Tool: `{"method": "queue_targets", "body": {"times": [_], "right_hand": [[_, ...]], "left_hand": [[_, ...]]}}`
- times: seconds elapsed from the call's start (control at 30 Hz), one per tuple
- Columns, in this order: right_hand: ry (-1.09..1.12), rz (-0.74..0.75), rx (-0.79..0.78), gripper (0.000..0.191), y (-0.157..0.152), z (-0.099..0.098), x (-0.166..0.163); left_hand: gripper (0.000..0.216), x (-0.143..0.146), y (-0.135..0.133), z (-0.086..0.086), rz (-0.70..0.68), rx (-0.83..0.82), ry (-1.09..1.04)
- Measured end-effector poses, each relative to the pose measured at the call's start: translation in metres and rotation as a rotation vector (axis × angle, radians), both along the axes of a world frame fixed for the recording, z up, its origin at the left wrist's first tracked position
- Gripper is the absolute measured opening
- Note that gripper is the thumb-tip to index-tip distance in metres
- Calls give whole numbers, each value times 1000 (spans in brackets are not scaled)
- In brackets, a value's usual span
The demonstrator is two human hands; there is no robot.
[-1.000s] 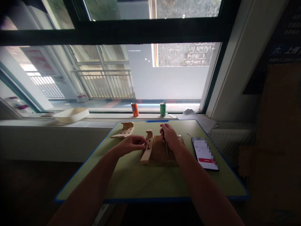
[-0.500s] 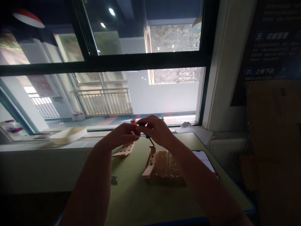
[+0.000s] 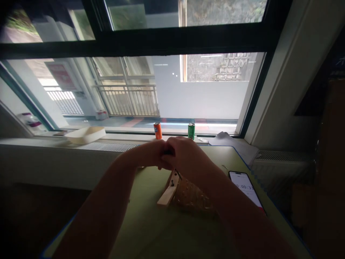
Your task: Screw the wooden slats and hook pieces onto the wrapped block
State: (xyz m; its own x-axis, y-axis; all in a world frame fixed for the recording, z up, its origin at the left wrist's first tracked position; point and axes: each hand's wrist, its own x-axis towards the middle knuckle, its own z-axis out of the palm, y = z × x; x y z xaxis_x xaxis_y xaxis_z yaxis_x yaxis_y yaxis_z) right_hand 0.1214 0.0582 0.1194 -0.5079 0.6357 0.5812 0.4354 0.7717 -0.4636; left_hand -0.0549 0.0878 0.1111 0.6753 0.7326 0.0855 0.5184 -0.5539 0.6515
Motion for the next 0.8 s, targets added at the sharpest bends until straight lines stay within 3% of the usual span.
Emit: {"method": "queue_targets", "body": {"times": [0.2,0.43,0.67,0.8], "right_hand": [[-52,-12,25,9,-5,2,-5],[-43,-13,46,12,-6,0,-7],[-14,-20,30,10,-9,3,-4],[-40,-25,29,11,-11,5,-5]], "left_hand": [[12,-9,0,2,56,27,-131],[7,-11,-5,11,36,-54,32],[12,-8,-11,16,59,-107,-76],[12,-7,-11,15,92,-18,-126]]}}
